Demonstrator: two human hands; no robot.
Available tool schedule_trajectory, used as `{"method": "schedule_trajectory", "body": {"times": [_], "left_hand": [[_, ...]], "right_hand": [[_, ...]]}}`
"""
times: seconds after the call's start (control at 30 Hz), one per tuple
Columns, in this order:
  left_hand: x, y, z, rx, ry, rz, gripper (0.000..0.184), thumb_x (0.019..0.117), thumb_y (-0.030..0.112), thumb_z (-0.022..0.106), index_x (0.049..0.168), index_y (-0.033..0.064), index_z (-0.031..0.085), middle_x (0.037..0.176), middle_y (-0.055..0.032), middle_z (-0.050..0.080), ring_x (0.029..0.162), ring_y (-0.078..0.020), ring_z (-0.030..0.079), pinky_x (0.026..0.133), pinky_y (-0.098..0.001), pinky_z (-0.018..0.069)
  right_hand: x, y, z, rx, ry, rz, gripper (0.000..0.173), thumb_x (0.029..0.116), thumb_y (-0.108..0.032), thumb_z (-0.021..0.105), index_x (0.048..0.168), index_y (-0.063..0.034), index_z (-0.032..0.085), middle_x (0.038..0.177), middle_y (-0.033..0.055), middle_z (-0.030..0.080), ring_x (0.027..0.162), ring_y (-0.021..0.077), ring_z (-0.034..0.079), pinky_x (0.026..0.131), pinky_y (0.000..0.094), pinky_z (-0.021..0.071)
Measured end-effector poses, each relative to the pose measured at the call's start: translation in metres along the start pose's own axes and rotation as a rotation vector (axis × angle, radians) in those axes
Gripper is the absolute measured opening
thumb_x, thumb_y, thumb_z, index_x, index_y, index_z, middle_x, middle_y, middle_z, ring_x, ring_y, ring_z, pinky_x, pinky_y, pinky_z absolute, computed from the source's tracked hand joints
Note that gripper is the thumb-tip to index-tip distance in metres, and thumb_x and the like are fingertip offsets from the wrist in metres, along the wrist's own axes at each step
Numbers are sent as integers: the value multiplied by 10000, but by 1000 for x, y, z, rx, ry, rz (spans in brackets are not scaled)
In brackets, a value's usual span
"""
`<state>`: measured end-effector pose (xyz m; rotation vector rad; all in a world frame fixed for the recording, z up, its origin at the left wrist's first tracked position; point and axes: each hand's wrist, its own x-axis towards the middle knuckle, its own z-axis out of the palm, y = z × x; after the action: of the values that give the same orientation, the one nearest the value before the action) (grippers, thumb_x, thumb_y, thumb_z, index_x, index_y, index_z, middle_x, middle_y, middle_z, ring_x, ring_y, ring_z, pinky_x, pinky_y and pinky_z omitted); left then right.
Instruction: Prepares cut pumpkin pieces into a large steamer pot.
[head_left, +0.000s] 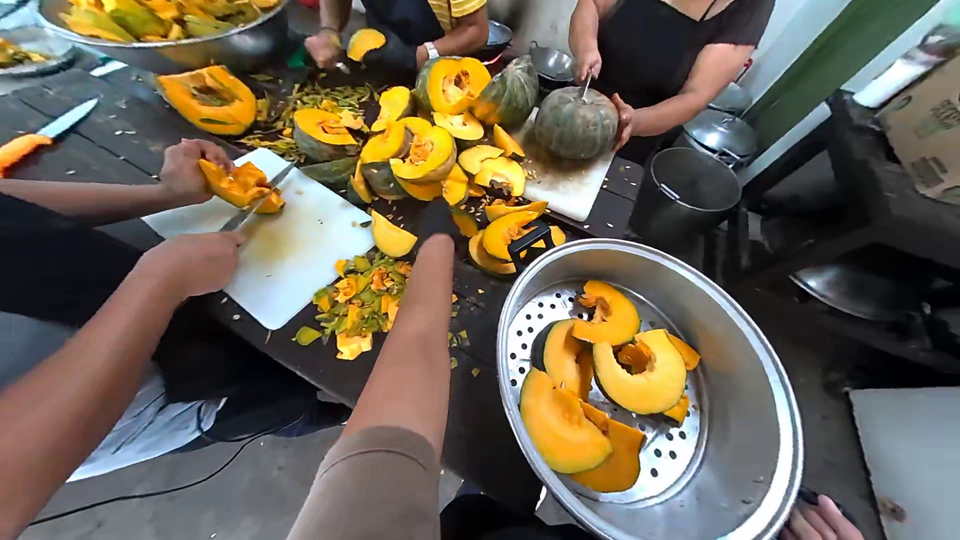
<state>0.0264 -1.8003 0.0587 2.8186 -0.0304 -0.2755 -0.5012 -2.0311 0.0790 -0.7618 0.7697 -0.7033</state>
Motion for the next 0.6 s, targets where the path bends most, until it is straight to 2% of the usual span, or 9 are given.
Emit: {"method": "schedule_trajectory", "body": {"times": [0.13, 0.27, 0.33, 0.37, 0.4, 0.47, 0.5, 0.53, 0.6], "left_hand": [[14, -21, 15, -24, 44, 101, 620, 891, 166, 758, 1450, 58, 513, 1453, -280, 514, 1349, -499, 478, 1030, -714, 414], [-26, -8, -18, -250, 199, 310, 607, 958, 210, 700, 1446, -59, 463, 1458, -340, 473, 1361, -506, 464, 1104, -646, 382], [-87, 9, -52, -544, 267, 350, 674, 953, 360, 696, 1440, -40, 459, 1398, -264, 549, 1316, -338, 543, 1100, -493, 432], [-125, 18, -65, -686, 227, 344, 683, 939, 414, 705, 1450, 34, 458, 1337, -170, 601, 1221, -205, 612, 1031, -397, 511], [-164, 25, -72, -795, 134, 344, 676, 931, 413, 715, 1458, 90, 443, 1280, -112, 620, 1129, -143, 649, 956, -366, 565], [-219, 36, -68, -825, 0, 415, 592, 959, 346, 701, 1418, 72, 448, 1197, -137, 637, 1026, -186, 673, 875, -417, 583], [-232, 37, -56, -766, 3, 505, 568, 993, 328, 650, 1432, 40, 432, 1210, -155, 639, 1034, -199, 666, 883, -410, 566], [-232, 33, -41, -721, 81, 600, 557, 1013, 308, 603, 1454, 11, 434, 1254, -163, 629, 1070, -186, 641, 920, -362, 542], [-195, 9, -15, -605, 397, 603, 564, 1003, 317, 608, 1414, -53, 497, 1292, -235, 629, 1164, -269, 622, 1006, -399, 493]], "right_hand": [[-5, 2, 5, -22, 67, -17, 582, 1132, -221, 242, 630, -169, 530, 474, -88, 506, 396, -24, 470, 431, 105, 404], [-4, 5, 4, -81, 100, -38, 582, 1126, -235, 280, 589, -201, 502, 457, -108, 467, 384, -26, 441, 414, 114, 390], [-4, 5, 4, -83, 84, -35, 594, 1125, -243, 268, 581, -204, 504, 453, -111, 467, 384, -28, 445, 418, 113, 398], [-5, 5, 4, -84, 80, -38, 602, 1128, -243, 261, 579, -203, 506, 453, -111, 469, 385, -28, 445, 422, 111, 400], [-6, 4, 5, -81, 78, -45, 607, 1128, -232, 251, 579, -201, 508, 452, -110, 472, 385, -28, 446, 424, 110, 399], [-7, 3, 8, -82, 53, -45, 612, 1128, -215, 206, 593, -202, 503, 452, -106, 491, 386, -29, 457, 431, 110, 404], [-8, 3, 9, -81, 31, -34, 623, 1129, -212, 192, 597, -201, 515, 458, -105, 506, 393, -28, 469, 437, 111, 414], [-7, 2, 8, -77, -5, -22, 630, 1129, -214, 187, 599, -199, 526, 467, -103, 520, 403, -26, 481, 445, 114, 422], [-3, 1, 3, -47, -63, -7, 629, 1131, -222, 196, 612, -185, 550, 483, -91, 544, 420, -21, 507, 455, 119, 437]]}}
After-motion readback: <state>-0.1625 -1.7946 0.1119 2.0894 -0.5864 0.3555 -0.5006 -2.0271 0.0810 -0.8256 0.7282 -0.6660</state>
